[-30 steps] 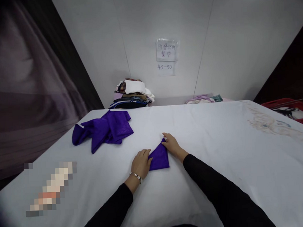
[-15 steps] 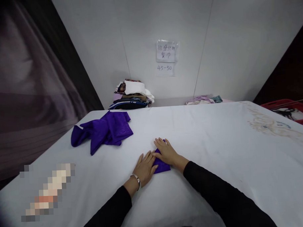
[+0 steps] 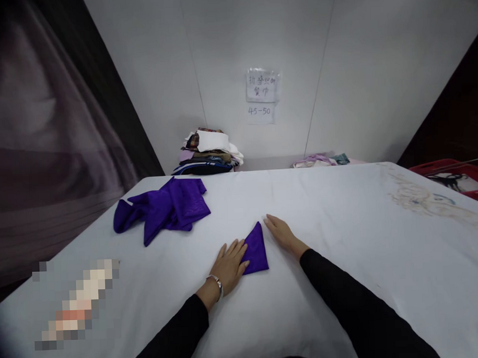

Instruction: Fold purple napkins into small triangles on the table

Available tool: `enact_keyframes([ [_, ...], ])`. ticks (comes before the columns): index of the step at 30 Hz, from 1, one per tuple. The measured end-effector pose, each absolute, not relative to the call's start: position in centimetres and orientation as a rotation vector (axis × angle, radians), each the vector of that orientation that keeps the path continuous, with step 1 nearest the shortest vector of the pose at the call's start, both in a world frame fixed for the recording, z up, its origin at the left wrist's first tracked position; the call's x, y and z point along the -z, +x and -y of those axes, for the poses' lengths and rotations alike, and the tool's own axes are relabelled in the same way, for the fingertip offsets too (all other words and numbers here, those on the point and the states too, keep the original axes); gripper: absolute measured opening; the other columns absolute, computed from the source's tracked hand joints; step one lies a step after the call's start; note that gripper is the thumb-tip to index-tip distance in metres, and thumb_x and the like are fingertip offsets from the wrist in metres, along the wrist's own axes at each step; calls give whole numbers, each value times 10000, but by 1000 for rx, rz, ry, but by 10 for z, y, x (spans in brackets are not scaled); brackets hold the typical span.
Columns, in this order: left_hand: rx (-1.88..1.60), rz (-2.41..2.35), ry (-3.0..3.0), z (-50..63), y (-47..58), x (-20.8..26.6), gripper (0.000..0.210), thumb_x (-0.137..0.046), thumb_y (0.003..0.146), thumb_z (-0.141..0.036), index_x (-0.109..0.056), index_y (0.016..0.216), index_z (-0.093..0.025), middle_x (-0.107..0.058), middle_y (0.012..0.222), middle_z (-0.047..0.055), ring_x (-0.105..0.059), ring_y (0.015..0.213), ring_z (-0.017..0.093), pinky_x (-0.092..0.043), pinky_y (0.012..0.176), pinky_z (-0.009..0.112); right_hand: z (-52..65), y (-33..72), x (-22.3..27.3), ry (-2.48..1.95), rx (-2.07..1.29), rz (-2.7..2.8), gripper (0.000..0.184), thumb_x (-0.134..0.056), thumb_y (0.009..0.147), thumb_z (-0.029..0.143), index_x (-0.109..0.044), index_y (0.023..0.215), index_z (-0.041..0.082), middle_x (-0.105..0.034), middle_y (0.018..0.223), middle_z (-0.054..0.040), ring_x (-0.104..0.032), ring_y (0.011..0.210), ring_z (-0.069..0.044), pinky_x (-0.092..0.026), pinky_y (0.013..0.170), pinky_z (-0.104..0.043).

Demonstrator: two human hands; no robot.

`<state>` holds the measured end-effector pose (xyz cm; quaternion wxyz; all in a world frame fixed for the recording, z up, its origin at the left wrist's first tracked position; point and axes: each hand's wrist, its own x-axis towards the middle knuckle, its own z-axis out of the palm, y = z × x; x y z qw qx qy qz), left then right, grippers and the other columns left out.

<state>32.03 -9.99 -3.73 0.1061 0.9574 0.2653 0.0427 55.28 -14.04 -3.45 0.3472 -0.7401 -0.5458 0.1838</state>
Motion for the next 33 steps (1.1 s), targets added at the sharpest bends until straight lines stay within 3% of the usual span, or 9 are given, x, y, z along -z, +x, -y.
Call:
enact_keyframes([
  [4,-141,-781,2811,101,320,37,486,-259,908,-402,-274,1368,-245,-289,1445,27,-168,1343,217,-121,1086,481,183,523,38,-1838,-517,1421,412,-423,854,383,-517,1216,210,-599,1144,-80,-572,979,-207,-446,882,-396],
  [11,-113,-788,2795,101,320,34,490,-255,908,-396,-269,1368,-230,-263,1455,24,-157,1346,210,-119,1087,478,246,473,34,-1917,-193,1803,511,-514,798,244,-432,1300,196,-473,1282,-120,-443,1133,-265,-376,959,-427],
  [14,-110,-798,2787,101,320,32,490,-256,906,-397,-276,1366,-229,-268,1454,24,-160,1345,209,-118,1088,476,244,474,32,-1989,-106,1862,452,-453,810,146,-487,1257,203,-544,1179,-118,-498,1041,-261,-421,895,-417],
  [21,-55,-1023,2665,121,328,28,578,-205,889,-472,-286,1369,-160,-242,1458,70,-143,1349,224,-119,1086,475,232,498,31,-2026,50,1926,358,-411,852,130,-564,1169,199,-614,979,-101,-556,885,-220,-464,768,-345],
  [26,-58,-1073,2633,133,330,29,651,-181,861,-548,-287,1371,-157,-235,1460,78,-134,1349,246,-124,1080,489,234,504,26,-1971,178,1911,359,-395,842,126,-566,1150,196,-568,1152,-112,-520,1039,-233,-437,851,-389],
  [33,-134,-1063,2676,133,327,37,617,-218,866,-510,-292,1369,-160,-244,1456,79,-141,1349,239,-110,1084,489,195,481,12,-1822,-26,2084,504,-410,880,364,-368,1336,154,-346,1401,-121,-253,1305,-230,-216,1055,-439],
])
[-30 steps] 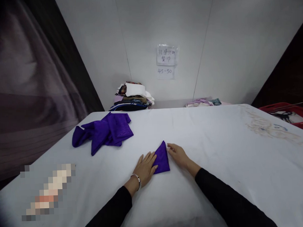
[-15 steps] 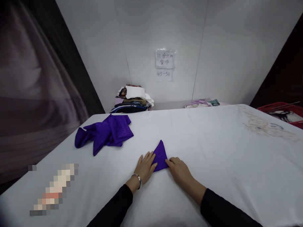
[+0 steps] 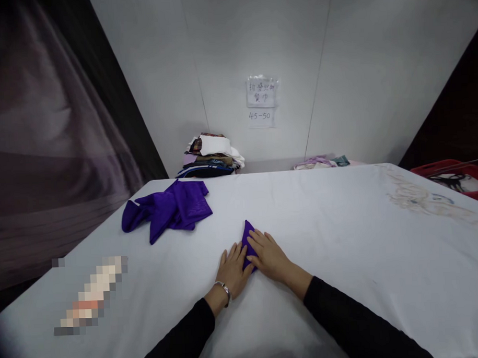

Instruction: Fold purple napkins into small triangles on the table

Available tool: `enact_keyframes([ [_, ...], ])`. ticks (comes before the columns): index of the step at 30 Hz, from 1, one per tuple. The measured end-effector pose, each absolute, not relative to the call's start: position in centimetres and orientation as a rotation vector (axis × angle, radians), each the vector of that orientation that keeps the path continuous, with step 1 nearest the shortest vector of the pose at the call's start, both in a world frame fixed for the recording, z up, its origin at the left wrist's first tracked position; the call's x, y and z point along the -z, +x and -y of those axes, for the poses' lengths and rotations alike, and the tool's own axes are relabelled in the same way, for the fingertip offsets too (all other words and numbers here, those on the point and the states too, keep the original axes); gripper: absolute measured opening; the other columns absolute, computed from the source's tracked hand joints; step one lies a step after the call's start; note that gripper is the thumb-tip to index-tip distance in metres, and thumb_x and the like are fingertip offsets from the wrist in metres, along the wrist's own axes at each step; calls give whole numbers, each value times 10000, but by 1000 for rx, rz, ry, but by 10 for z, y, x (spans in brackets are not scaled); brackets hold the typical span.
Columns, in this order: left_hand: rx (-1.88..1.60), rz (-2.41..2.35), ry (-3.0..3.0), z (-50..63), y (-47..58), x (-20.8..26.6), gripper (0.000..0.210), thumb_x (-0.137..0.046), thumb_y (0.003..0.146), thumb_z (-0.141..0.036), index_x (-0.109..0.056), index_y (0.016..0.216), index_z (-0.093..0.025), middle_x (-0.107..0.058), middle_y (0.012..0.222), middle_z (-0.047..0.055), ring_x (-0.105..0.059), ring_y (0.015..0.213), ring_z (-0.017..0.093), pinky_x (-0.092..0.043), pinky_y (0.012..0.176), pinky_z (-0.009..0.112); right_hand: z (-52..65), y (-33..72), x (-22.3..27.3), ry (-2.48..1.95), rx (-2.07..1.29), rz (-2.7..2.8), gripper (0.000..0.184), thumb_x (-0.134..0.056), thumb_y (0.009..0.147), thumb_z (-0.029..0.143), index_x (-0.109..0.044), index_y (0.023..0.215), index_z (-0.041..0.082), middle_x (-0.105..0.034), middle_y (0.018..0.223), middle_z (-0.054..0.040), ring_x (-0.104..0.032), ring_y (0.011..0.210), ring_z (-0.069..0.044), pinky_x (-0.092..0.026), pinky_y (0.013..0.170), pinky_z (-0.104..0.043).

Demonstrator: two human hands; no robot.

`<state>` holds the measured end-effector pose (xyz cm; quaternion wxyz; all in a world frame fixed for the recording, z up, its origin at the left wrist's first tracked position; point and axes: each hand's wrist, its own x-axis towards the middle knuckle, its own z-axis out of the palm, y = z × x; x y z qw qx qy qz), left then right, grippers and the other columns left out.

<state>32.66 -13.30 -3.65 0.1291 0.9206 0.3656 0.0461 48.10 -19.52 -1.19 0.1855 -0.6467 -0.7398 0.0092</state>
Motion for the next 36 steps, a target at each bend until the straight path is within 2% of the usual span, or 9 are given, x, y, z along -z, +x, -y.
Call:
enact_keyframes([
  [4,-186,-1054,2704,134,327,39,605,-243,864,-511,-327,1352,-164,-283,1442,88,-163,1343,247,-123,1079,499,157,484,14,-1914,-190,2149,620,-350,881,494,-286,1377,128,-247,1445,-129,-146,1338,-241,-128,1068,-456],
  [10,-241,-1039,2746,134,327,48,624,-237,865,-523,-302,1363,-153,-313,1428,102,-175,1338,260,-125,1076,512,136,497,29,-1987,-353,2115,722,-206,864,620,-216,1404,141,-186,1465,-115,-136,1341,-234,-99,1067,-437],
  [15,-243,-1041,2736,134,328,49,636,-232,859,-540,-308,1361,-158,-306,1432,93,-169,1340,262,-113,1077,521,137,498,32,-1981,-358,2119,714,-194,861,627,-180,1415,176,-169,1473,-90,-122,1344,-227,-83,1065,-431],
  [27,-156,-972,2781,161,293,44,724,-270,832,-590,-222,1391,-132,-200,1463,111,-113,1350,271,-110,1081,522,135,500,37,-2000,-281,2146,682,-204,871,609,-204,1409,190,-195,1466,-86,-151,1338,-237,-100,1059,-452],
  [31,-133,-933,2738,175,270,39,651,-345,845,-513,-268,1374,-141,-250,1448,107,-165,1341,265,-125,1079,525,135,501,39,-2007,-268,2147,699,-192,866,619,-212,1407,176,-196,1465,-91,-160,1335,-236,-100,1060,-450],
  [36,-340,-1080,2593,174,260,31,404,-397,862,-334,-460,1242,-211,-409,1376,68,-308,1289,221,-223,1059,474,136,502,39,-2008,-268,2148,682,-194,871,611,-217,1405,187,-194,1467,-84,-159,1335,-233,-102,1057,-450],
])
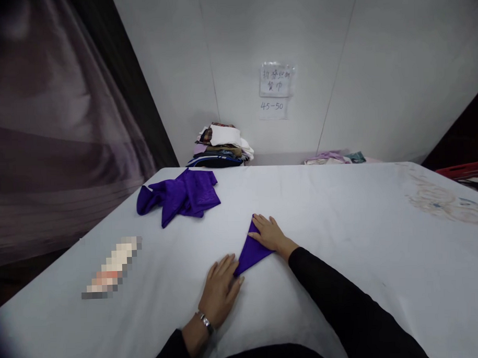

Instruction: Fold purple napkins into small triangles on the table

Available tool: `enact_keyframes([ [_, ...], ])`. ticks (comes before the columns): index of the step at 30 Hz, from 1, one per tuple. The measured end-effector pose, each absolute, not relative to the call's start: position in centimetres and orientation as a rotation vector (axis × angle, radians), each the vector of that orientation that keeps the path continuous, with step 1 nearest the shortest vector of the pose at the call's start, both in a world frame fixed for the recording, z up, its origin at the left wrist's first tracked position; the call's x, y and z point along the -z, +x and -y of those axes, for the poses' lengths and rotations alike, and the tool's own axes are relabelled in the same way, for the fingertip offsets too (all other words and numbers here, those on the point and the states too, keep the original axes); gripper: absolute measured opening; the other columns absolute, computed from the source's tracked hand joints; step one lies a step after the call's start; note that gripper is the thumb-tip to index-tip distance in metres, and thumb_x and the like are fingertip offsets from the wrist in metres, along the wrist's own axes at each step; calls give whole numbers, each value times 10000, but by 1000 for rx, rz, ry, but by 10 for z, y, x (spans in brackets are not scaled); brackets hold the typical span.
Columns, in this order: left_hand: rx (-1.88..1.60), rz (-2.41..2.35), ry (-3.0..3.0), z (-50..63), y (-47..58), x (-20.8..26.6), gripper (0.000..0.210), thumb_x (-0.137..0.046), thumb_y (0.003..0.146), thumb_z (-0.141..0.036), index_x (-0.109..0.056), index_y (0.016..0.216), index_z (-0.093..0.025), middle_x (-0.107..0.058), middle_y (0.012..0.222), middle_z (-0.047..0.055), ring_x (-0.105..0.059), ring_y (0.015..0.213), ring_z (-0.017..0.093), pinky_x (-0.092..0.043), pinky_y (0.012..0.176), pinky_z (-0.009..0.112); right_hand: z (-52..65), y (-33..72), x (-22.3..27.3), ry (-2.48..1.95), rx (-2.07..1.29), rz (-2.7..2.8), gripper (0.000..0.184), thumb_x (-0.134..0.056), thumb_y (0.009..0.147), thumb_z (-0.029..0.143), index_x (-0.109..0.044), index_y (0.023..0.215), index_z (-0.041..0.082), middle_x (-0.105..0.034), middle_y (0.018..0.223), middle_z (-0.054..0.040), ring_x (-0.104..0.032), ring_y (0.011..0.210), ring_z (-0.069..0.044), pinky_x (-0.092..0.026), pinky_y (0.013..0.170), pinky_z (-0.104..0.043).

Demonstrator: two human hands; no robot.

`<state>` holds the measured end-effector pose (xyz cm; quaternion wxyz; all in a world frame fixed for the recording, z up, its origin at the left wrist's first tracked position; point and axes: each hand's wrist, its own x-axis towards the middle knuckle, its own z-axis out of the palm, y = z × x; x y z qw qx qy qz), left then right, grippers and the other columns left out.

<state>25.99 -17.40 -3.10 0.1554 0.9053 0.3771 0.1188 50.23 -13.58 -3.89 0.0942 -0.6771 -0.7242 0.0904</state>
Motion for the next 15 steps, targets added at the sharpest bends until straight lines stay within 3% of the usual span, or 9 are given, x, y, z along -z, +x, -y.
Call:
enact_keyframes([
  [5,-507,-1195,2478,166,271,26,199,-502,814,-296,-589,975,-219,-485,1306,63,-330,1270,231,-266,1035,450,137,502,38,-2022,-263,2154,675,-202,876,602,-209,1407,185,-189,1469,-85,-154,1337,-226,-93,1058,-435],
  [15,-545,-1276,2400,165,282,28,103,-619,731,-274,-549,772,-210,-527,1245,60,-314,1273,241,-240,1036,448,134,503,38,-2021,-316,2147,681,-206,873,607,-219,1403,180,-189,1469,-83,-151,1338,-224,-92,1057,-431],
])
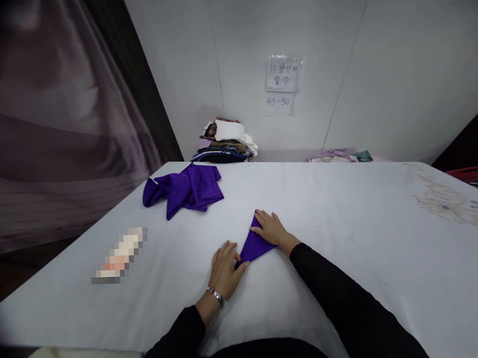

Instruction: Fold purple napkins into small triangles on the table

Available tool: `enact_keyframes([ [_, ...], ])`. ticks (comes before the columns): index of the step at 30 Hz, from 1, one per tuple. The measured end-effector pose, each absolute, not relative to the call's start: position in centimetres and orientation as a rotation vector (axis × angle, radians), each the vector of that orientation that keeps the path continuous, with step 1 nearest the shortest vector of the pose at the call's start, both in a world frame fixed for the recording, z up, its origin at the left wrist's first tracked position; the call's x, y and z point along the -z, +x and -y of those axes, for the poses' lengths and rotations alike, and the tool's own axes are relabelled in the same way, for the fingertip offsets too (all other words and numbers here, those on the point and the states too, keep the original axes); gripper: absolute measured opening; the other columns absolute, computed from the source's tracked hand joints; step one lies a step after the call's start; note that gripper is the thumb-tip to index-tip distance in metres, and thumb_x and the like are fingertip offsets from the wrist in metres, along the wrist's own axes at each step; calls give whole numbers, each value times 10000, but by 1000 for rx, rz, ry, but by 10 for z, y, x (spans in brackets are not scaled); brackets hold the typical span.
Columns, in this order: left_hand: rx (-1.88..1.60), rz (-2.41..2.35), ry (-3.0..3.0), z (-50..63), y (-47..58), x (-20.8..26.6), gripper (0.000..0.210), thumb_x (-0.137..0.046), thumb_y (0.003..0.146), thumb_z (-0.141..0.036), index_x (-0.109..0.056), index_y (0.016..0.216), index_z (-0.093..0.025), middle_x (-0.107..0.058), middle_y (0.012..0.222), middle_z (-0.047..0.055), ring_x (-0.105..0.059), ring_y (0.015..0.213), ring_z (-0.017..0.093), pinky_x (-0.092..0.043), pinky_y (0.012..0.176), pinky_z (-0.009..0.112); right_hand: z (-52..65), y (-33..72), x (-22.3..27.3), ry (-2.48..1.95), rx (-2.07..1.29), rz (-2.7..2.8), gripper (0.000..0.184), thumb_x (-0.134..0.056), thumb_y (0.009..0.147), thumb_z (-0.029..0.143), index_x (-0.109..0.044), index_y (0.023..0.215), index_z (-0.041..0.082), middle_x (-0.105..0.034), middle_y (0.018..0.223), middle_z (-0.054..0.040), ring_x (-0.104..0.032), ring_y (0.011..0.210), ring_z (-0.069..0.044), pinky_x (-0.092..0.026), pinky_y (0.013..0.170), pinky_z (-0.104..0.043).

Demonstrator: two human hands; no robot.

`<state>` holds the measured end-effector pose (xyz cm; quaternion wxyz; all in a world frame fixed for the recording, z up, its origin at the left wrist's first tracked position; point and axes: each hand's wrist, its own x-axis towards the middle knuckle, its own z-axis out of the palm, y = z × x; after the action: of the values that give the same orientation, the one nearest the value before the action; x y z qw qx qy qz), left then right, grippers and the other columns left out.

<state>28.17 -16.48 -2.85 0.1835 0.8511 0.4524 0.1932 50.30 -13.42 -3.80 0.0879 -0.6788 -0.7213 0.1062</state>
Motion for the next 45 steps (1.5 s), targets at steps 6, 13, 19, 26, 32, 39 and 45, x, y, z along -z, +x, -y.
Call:
enact_keyframes([
  [6,-552,-1260,2388,166,279,29,92,-599,738,-246,-531,689,-208,-546,1214,54,-322,1267,248,-246,1031,451,134,503,36,-2030,-378,2107,660,-238,876,584,-213,1405,191,-175,1473,-68,-143,1339,-217,-85,1055,-445],
  [13,-566,-1252,2392,168,273,31,79,-562,770,-248,-545,702,-212,-552,1204,49,-338,1256,240,-249,1031,448,133,505,35,-2006,-422,2086,610,-267,886,534,-233,1399,205,-191,1470,-67,-155,1337,-210,-82,1056,-449],
  [19,-563,-1250,2401,162,282,31,104,-583,768,-311,-559,741,-214,-536,1228,53,-324,1264,248,-245,1029,460,129,505,33,-2017,-434,2084,596,-298,884,504,-243,1394,199,-197,1468,-78,-164,1333,-215,-94,1049,-470],
  [26,-589,-1233,2427,163,286,31,179,-447,847,-258,-582,741,-207,-577,1161,43,-351,1244,222,-243,1035,443,130,499,29,-2043,-399,2090,589,-306,883,484,-248,1391,192,-205,1465,-86,-174,1329,-220,-127,1038,-473],
  [32,-592,-1246,2485,165,287,28,229,-385,853,-212,-612,818,-203,-591,1134,49,-350,1248,222,-229,1047,460,130,497,29,-2073,-356,2111,585,-297,886,486,-243,1392,198,-204,1465,-90,-168,1330,-236,-132,1030,-495],
  [39,-561,-1266,2550,164,289,28,237,-384,836,-183,-621,832,-201,-593,1122,52,-348,1247,224,-189,1066,459,131,492,25,-2100,-338,2098,561,-312,886,464,-276,1379,197,-218,1460,-91,-195,1320,-238,-164,1020,-489],
  [45,-551,-1270,2596,163,291,28,228,-402,813,-170,-623,861,-197,-591,1101,59,-374,1223,225,-158,1072,467,130,486,20,-2158,-335,2075,571,-332,877,464,-296,1368,176,-231,1455,-101,-192,1320,-255,-143,1023,-513],
])
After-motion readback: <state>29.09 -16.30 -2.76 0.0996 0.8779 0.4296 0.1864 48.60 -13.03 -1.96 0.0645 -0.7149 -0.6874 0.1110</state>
